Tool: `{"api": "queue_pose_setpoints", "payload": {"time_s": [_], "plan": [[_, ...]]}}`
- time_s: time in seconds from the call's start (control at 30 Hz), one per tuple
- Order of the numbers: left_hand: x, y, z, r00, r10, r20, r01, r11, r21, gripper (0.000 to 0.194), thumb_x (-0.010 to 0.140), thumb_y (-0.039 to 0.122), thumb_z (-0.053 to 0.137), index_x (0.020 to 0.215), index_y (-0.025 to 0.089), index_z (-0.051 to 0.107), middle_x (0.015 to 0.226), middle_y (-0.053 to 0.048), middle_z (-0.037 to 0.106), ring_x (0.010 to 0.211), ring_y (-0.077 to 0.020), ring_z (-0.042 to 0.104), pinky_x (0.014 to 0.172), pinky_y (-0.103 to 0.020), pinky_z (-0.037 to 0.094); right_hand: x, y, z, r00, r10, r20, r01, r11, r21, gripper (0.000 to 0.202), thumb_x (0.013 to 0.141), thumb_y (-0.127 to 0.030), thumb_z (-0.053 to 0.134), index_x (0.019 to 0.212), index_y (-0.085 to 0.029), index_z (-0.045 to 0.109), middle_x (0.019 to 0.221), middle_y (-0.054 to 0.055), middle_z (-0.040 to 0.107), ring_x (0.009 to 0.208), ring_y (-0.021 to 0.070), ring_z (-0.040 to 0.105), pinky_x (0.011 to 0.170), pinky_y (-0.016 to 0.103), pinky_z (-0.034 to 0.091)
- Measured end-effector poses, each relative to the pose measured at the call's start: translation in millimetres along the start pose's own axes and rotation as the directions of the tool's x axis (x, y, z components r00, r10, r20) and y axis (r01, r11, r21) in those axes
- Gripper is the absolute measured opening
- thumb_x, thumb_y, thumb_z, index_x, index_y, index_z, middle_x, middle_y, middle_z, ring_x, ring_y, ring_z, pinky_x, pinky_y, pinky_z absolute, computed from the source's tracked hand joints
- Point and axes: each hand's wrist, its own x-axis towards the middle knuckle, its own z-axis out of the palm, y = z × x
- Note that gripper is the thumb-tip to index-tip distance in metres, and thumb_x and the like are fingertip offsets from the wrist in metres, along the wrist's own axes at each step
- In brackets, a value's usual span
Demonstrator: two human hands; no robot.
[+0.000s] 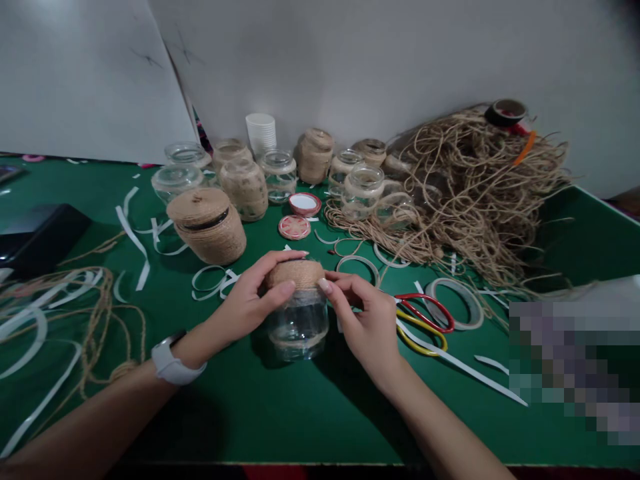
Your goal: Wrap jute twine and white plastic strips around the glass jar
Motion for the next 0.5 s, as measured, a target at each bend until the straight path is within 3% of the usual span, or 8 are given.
{"api": "queue_pose_setpoints", "payload": {"time_s": [0.13,0.27,0.5], "plan": [[-2,6,2.2,1.0,-0.011,0.004,0.011,1.0,0.005,0.043,0.083,0.045,0.069,0.121,0.024,0.066,0.124,-0.006,0.07,0.11,-0.0288,0.066,0.099,-0.038,0.051,-1,-1,0,0.992,-0.128,0.006,0.128,0.986,-0.11,0.018,0.094,-0.025,0.062,0.078,-0.021,0.067,0.089,0.006,0.078,0.073,0.0164,0.073,0.067,0.027,0.057],[-2,4,2.0,0.999,-0.036,-0.029,0.035,0.999,-0.042,0.04,0.082,0.044,0.07,0.116,0.024,0.069,0.12,-0.006,0.072,0.11,-0.0287,0.067,0.099,-0.038,0.051,0,3,-1,0.981,-0.193,0.022,0.194,0.971,-0.142,0.019,0.095,-0.023,0.061,0.076,-0.021,0.063,0.087,0.007,0.076,0.086,0.0191,0.074,0.074,0.029,0.058],[-1,-4,0.1,0.998,-0.049,-0.041,0.042,0.987,-0.158,0.035,0.081,0.041,0.072,0.112,0.025,0.07,0.118,-0.005,0.072,0.112,-0.0276,0.064,0.1,-0.039,0.049,4,8,-8,0.953,-0.255,0.162,0.275,0.954,-0.118,0.015,0.095,-0.02,0.059,0.08,-0.021,0.06,0.096,0.01,0.073,0.098,0.0201,0.072,0.081,0.032,0.058]]}}
